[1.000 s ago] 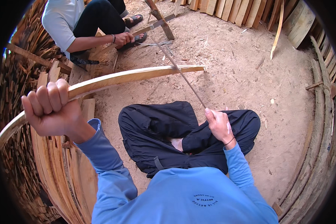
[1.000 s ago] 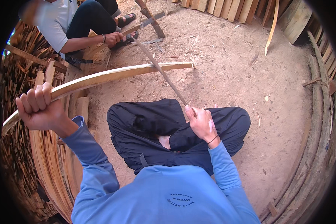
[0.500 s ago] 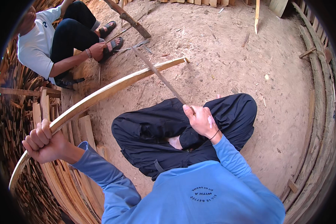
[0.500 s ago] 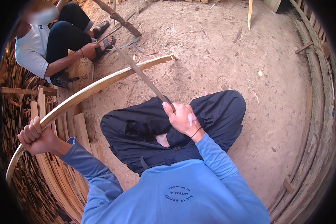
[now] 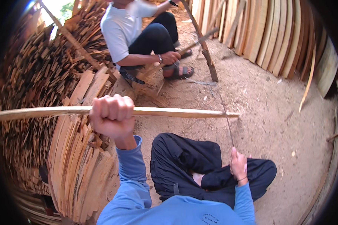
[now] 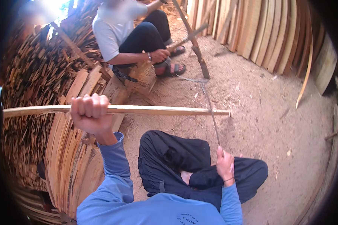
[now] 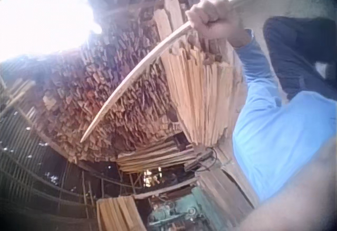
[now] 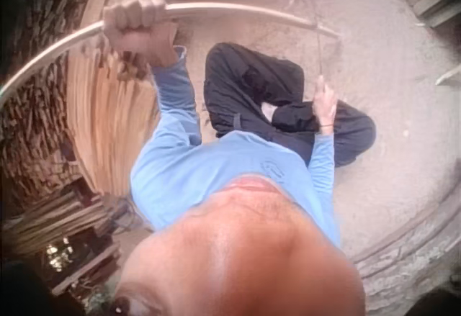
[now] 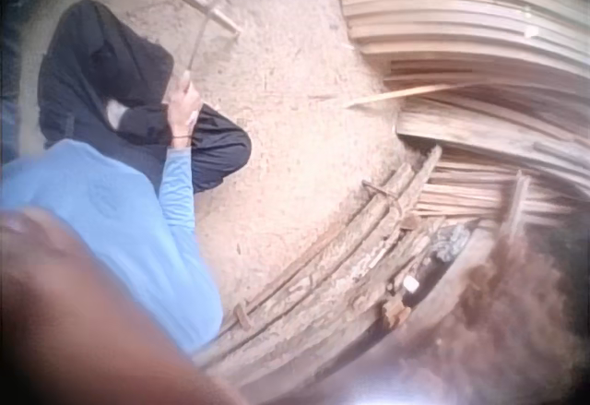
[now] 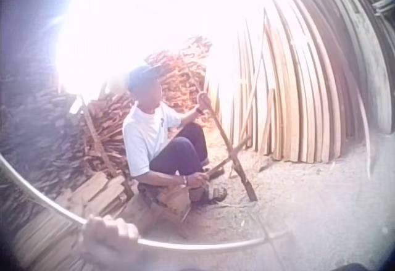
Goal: The person shaves a long, thin piece of wood using a large blade, repeatedly scraping it down while sitting on the ground.
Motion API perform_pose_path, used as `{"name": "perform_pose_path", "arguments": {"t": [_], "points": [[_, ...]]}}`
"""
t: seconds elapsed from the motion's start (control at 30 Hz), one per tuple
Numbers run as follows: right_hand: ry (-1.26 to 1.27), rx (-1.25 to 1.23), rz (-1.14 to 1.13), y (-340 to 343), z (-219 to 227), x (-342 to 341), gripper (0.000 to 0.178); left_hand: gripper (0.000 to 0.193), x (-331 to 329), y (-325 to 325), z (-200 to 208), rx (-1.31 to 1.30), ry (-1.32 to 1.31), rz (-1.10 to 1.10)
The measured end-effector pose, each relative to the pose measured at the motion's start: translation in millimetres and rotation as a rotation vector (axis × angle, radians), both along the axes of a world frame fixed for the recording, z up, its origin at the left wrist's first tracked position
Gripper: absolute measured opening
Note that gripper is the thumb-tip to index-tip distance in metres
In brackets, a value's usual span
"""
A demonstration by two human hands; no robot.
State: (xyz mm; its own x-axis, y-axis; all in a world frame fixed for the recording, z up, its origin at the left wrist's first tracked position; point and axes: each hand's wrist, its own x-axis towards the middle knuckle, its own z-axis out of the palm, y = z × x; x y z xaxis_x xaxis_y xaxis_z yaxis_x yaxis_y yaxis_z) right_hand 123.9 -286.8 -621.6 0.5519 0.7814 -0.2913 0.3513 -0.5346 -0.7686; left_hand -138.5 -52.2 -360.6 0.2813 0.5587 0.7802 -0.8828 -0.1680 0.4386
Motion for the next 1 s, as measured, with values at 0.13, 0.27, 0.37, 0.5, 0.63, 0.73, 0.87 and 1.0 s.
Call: {"name": "perform_pose_path", "arguments": {"t": [0.13, 0.27, 0.37, 0.5, 0.63, 0.73, 0.87, 1.0], "points": [[0.178, -0.061, -0.028, 2, -16, -2, 0.063, 0.049, -19, -6, 3, 0.022, 0.049, 0.008], [0.122, -0.063, 0.001, 0, -11, -2, 0.062, 0.05, -22, -8, 0, -0.016, 0.055, 0.033], [0.034, -0.005, 0.041, -2, 20, -13, 0.059, 0.05, -17, -8, 0, -0.025, 0.041, 0.064], [-0.151, 0.114, 0.151, -7, 73, -34, 0.058, 0.05, -12, -13, 6, 0.01, 0.056, 0.038], [-0.168, -0.047, -0.036, 0, -10, 0, 0.065, 0.051, -8, -17, 9, 0.034, 0.062, -0.009], [0.196, -0.14, -0.081, -2, -6, 22, 0.07, 0.049, -4, -15, 5, 0.038, 0.042, -0.059], [0.015, 0.237, 0.054, -9, -4, 0, 0.061, 0.049, -1, -12, 13, 0.019, 0.046, 0.003], [-0.21, 0.161, 0.003, 8, -44, 12, 0.061, 0.047, -9, -4, 7, -0.026, 0.061, 0.013]]}}
